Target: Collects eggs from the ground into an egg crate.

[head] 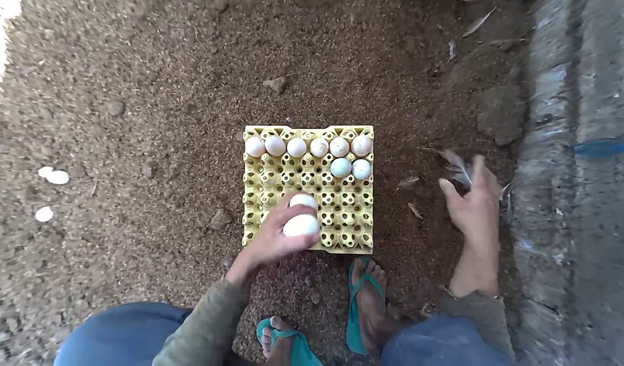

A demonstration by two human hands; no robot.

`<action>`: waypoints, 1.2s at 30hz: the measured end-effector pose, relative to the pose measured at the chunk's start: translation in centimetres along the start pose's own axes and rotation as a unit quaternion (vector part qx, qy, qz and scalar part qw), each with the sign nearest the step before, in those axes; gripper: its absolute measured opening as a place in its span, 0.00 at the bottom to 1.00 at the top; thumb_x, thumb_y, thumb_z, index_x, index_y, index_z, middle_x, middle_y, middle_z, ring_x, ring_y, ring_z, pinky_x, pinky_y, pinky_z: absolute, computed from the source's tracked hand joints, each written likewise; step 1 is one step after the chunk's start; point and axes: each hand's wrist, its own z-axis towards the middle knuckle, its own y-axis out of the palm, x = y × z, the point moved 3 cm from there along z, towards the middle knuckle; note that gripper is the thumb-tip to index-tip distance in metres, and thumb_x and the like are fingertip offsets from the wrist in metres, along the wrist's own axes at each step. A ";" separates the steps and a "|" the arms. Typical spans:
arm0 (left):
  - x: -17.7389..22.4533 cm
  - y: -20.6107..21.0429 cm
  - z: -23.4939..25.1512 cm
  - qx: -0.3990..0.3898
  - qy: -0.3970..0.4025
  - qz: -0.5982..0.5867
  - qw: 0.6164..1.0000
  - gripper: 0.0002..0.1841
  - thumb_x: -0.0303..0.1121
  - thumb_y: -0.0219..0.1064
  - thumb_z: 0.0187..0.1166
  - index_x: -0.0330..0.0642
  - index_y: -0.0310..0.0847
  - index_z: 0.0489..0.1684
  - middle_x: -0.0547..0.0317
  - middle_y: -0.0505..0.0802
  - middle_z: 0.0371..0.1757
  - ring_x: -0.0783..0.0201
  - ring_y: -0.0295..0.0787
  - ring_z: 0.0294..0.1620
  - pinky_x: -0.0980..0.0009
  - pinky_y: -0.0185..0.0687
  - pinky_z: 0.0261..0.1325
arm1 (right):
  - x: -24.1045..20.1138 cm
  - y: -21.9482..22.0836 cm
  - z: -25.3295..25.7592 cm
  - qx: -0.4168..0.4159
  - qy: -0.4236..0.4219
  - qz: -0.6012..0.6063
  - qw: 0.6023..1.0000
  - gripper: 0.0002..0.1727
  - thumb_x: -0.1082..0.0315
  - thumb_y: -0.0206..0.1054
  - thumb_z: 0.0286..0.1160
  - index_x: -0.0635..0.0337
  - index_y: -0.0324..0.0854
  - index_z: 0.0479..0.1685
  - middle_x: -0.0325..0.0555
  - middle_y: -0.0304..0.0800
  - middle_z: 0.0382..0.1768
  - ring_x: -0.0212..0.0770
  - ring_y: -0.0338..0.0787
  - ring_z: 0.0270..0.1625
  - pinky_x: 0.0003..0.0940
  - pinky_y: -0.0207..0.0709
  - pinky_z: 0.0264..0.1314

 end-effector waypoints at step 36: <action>-4.1 -4.3 8.5 0.211 -0.002 0.422 0.882 0.42 0.62 0.86 0.51 0.35 0.83 0.56 0.36 0.85 0.55 0.36 0.83 0.58 0.41 0.81 0.58 | 4.7 2.5 -2.5 0.054 0.082 0.076 0.992 0.39 0.55 0.65 0.83 0.65 0.59 0.90 0.74 0.59 0.86 0.65 0.71 0.82 0.54 0.71 0.80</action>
